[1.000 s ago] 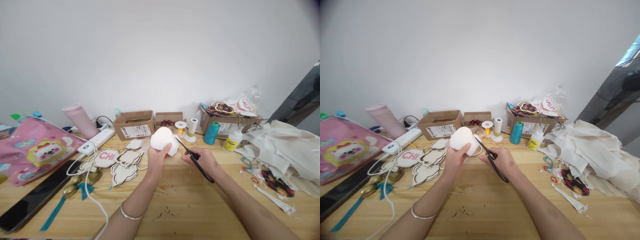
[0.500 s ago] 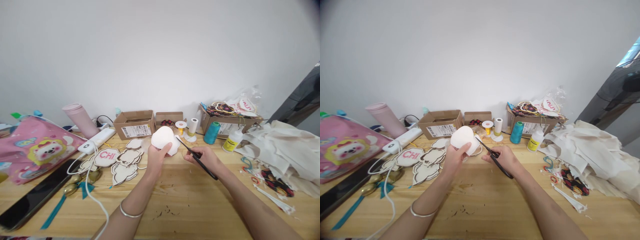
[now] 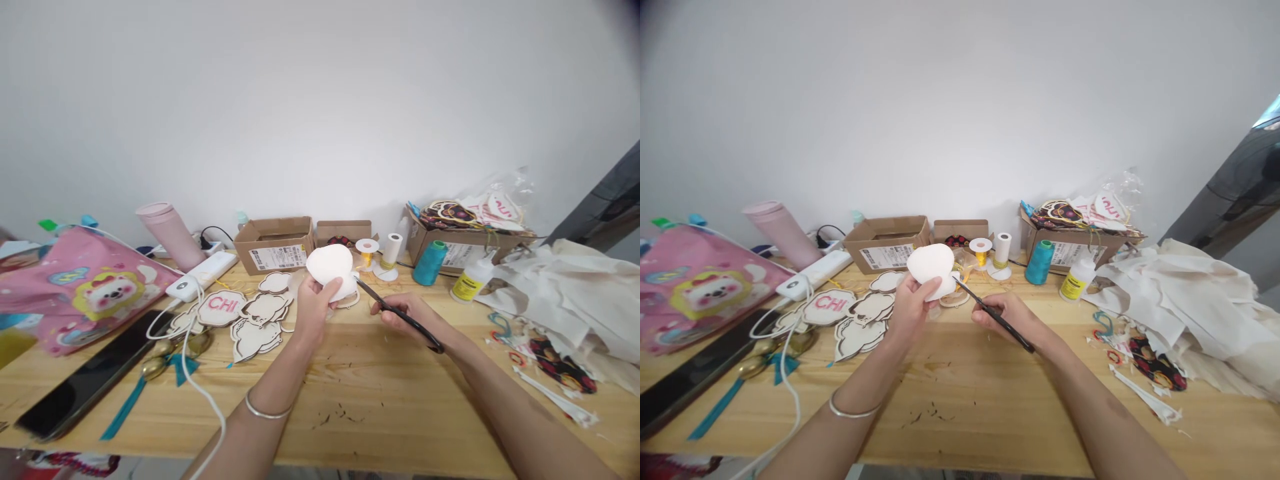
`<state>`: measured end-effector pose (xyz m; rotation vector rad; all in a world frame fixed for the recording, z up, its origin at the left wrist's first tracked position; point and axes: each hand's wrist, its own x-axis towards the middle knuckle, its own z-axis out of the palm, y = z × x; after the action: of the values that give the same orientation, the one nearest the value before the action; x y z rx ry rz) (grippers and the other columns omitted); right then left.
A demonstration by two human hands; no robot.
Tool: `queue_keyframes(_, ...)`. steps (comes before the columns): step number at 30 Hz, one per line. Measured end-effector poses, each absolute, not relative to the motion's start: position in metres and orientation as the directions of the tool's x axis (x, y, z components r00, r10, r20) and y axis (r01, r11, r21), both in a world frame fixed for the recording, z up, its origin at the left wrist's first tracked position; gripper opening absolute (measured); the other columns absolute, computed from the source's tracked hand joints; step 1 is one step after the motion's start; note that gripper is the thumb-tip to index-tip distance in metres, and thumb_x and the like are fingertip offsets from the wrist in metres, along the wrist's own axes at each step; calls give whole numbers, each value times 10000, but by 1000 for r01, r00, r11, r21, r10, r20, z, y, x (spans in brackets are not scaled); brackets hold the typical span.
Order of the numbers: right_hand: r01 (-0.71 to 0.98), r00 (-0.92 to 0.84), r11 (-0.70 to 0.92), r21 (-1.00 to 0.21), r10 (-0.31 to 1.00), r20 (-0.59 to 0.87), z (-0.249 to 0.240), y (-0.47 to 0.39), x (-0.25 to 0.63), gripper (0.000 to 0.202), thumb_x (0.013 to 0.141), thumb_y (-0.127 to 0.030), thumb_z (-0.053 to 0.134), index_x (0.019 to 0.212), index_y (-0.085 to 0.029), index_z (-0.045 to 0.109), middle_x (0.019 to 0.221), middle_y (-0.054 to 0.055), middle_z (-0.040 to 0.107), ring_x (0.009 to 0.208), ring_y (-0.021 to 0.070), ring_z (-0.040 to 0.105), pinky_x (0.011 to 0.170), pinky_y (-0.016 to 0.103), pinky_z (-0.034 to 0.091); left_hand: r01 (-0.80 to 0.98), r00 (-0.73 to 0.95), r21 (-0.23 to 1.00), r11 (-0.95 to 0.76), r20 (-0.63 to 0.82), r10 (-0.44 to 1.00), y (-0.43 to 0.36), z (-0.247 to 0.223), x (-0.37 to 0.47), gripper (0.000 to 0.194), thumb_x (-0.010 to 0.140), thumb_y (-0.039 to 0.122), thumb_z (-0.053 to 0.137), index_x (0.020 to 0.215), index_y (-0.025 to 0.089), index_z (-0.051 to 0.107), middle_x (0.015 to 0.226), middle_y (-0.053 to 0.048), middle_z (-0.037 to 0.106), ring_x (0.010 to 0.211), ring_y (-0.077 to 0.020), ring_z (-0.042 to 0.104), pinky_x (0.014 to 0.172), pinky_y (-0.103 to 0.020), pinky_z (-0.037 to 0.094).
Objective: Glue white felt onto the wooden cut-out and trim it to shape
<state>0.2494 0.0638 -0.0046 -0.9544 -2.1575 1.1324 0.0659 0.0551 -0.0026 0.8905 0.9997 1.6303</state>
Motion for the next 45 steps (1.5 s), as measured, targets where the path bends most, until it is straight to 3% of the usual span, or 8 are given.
queue_keyframes(5, 454, -553, 422, -784, 824, 123, -14, 68, 247, 463, 731, -591, 473, 686, -144, 583, 536, -33, 362, 481, 78, 302, 425, 201, 233, -304, -262, 932, -195, 115, 958, 55, -2, 66, 305, 600, 250, 696, 840, 108, 572, 725, -17, 608, 481, -40, 440, 359, -139, 295)
queue_keyframes(10, 584, -485, 565, -582, 819, 307, -15, 68, 247, 414, 744, -551, 504, 677, -154, 601, 524, -17, 448, 490, 94, 369, 448, 210, 269, -257, -270, 947, -192, 121, 955, 54, -2, 69, 324, 613, 288, 690, 862, 113, 577, 743, -22, 616, 467, -39, 431, 370, -153, 321)
queue_keyframes(16, 701, -439, 605, -376, 783, 440, -12, 66, 248, 423, 732, -574, 514, 606, -172, 555, 518, 0, 482, 476, 103, 402, 472, 228, 276, -248, -271, 949, -197, 127, 954, 53, 0, 69, 338, 610, 307, 698, 871, 129, 575, 750, -15, 622, 468, -46, 442, 383, -165, 334)
queue_keyframes(23, 747, -428, 613, -257, 740, 520, -13, 66, 251, 439, 744, -599, 480, 668, -183, 598, 535, 24, 535, 483, 118, 449, 475, 237, 286, -273, -263, 941, -201, 128, 956, 54, -1, 69, 354, 583, 320, 720, 858, 135, 596, 765, -26, 639, 475, -52, 455, 386, -165, 323)
queue_keyframes(32, 717, -464, 640, -278, 735, 495, -12, 69, 253, 421, 761, -566, 485, 602, -182, 559, 517, 15, 517, 477, 112, 428, 479, 236, 280, -273, -212, 938, -215, 159, 964, 55, 0, 68, 339, 609, 301, 709, 876, 122, 601, 711, -10, 611, 470, -40, 414, 371, -149, 293)
queue_keyframes(45, 644, -483, 673, -364, 726, 489, -12, 70, 254, 450, 756, -560, 497, 549, -164, 550, 485, 7, 490, 460, 94, 394, 467, 226, 270, -287, -178, 934, -214, 167, 970, 55, 0, 66, 373, 613, 279, 704, 936, 126, 600, 770, -36, 630, 514, -58, 469, 375, -135, 307)
